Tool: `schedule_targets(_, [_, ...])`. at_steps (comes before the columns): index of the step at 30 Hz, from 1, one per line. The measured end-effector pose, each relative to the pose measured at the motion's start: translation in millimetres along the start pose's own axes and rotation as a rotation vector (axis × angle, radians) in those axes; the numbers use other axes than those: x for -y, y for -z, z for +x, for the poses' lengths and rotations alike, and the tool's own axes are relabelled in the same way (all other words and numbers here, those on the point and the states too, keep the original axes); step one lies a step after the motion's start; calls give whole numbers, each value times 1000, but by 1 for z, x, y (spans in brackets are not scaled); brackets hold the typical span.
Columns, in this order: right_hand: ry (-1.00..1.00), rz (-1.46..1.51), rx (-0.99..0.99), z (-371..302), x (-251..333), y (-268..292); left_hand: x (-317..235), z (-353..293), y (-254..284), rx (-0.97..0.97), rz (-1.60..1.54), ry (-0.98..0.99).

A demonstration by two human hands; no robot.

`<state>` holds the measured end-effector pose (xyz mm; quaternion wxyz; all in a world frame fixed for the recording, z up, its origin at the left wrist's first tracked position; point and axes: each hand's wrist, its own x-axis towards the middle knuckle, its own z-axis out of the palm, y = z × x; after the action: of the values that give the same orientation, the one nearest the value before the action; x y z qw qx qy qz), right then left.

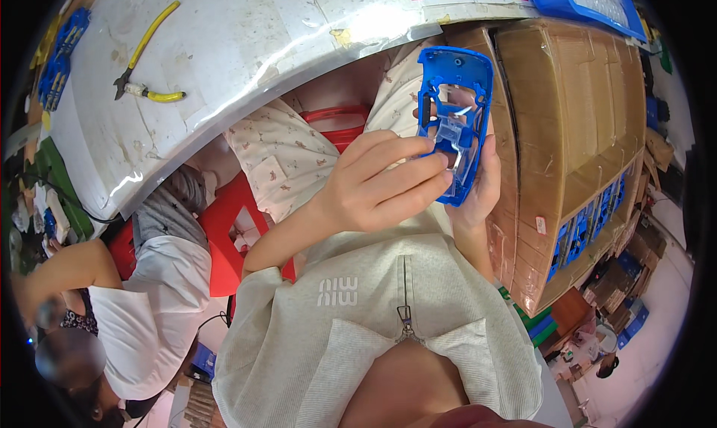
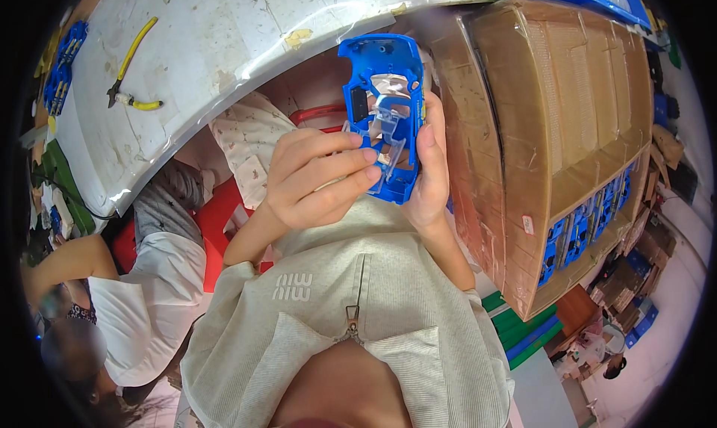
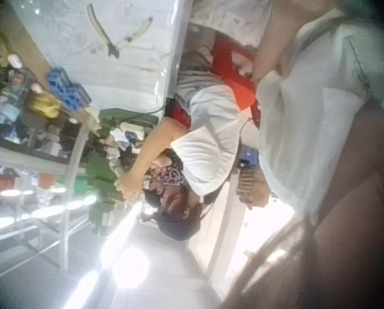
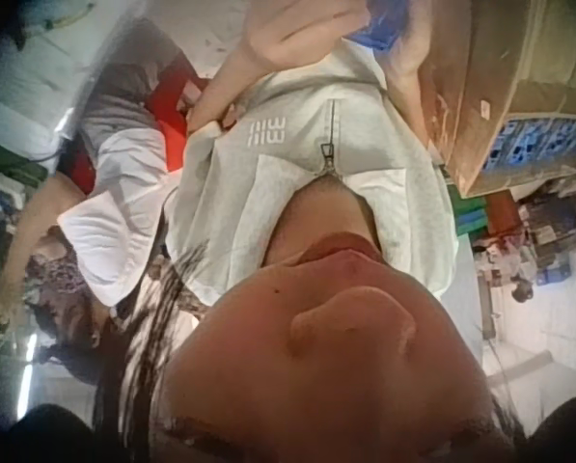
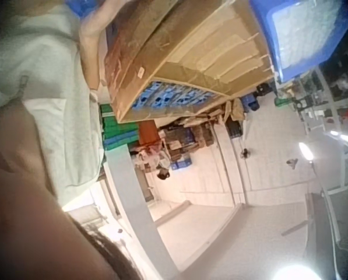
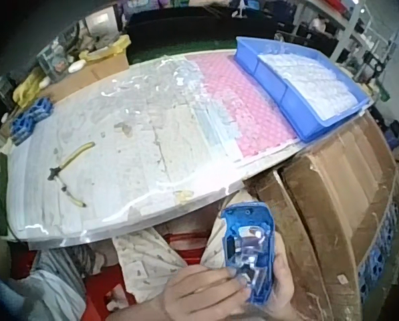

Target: The person assembles toy car bodies by inserting plastic windshield pieces into car shells by hand and placing the assembled shells into a box.

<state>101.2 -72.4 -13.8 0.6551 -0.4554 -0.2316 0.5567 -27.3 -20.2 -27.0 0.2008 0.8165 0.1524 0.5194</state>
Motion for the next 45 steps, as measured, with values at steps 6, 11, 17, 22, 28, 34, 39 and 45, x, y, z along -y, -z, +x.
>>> schedule_targets(6, [30, -28, 59, 2, 0, -1, -7, -2, 0, 114, 200, -49])
schedule_targets(11, [14, -74, 25, 1, 5, -7, -10, 10, 10, 320, 154, 203])
schedule_targets(17, [-58, 59, 89, -4, 2, -13, -8, 23, -5, -282, -70, 627])
schedule_targets(22, [22, -97, 113, 0, 2, -16, 6, 24, -2, 60, -440, 1040])
schedule_targets(28, [60, -582, 14, 10, 6, -18, 14, 16, -9, 53, -197, 880])
schedule_targets(34, [134, -719, -68, 18, -2, -15, 15, 14, -12, 65, -165, 878])
schedule_targets(39, [173, -827, -79, 19, -4, -14, 14, 13, -16, 79, -176, 950])
schedule_targets(45, [176, -806, -111, 21, -9, -13, 19, 13, -17, 111, -222, 962])
